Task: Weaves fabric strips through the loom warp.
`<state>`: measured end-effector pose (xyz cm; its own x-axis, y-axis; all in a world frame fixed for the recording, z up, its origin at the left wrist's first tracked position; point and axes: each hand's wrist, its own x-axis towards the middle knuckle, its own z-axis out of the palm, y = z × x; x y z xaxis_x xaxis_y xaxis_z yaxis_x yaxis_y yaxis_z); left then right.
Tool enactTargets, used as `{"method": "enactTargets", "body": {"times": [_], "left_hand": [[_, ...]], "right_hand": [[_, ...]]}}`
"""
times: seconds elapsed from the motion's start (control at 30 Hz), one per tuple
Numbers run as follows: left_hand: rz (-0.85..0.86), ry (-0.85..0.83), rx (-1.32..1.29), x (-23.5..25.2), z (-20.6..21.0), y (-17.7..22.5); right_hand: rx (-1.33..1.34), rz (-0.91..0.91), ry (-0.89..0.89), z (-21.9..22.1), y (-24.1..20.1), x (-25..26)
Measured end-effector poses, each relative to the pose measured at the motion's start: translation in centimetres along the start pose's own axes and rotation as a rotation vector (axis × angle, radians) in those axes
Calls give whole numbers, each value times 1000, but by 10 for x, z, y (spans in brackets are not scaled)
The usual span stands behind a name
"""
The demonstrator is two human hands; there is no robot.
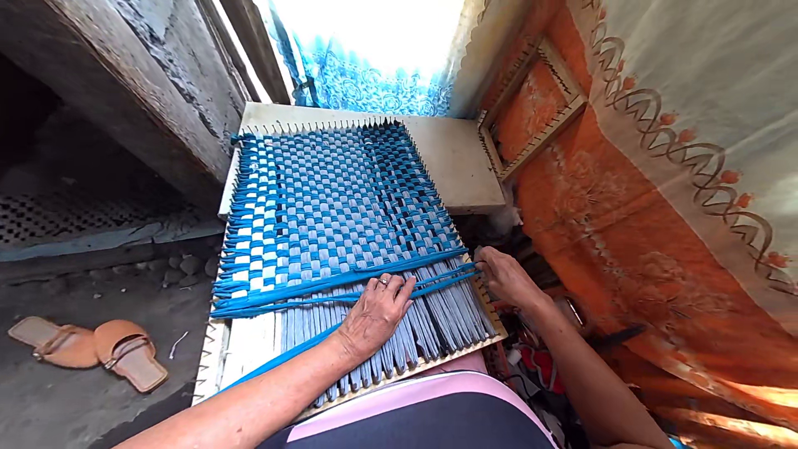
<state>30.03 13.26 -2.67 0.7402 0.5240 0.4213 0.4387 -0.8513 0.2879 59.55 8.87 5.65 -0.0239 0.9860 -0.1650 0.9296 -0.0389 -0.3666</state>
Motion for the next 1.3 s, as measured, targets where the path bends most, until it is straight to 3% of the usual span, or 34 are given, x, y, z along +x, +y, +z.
{"method": "enactTargets", "body": {"times": [0.1, 0.23, 0.43, 0.53, 0.73, 0.93, 1.07, 1.3], "left_hand": [[1, -44, 11, 1, 0, 0], [44, -41, -14, 0, -1, -1], [106, -39, -61, 2, 0, -1], [108, -60, -64, 2, 0, -2], [92, -60, -65, 2, 1, -1], [62, 4, -58, 5, 2, -1], [50, -15, -70, 6, 2, -1], [46, -91, -55, 6, 4, 0]], "right_hand": [[2, 0, 25, 8, 4, 1], [119, 83, -75, 2, 8, 3], [3, 207, -95, -25, -5, 15], [55, 154, -171, -21, 1, 16], [162, 65, -19, -5, 6, 3], [79, 53, -41, -8, 0, 4], [318, 109, -129, -11, 9, 6], [578, 42, -79, 2, 29, -1]]}}
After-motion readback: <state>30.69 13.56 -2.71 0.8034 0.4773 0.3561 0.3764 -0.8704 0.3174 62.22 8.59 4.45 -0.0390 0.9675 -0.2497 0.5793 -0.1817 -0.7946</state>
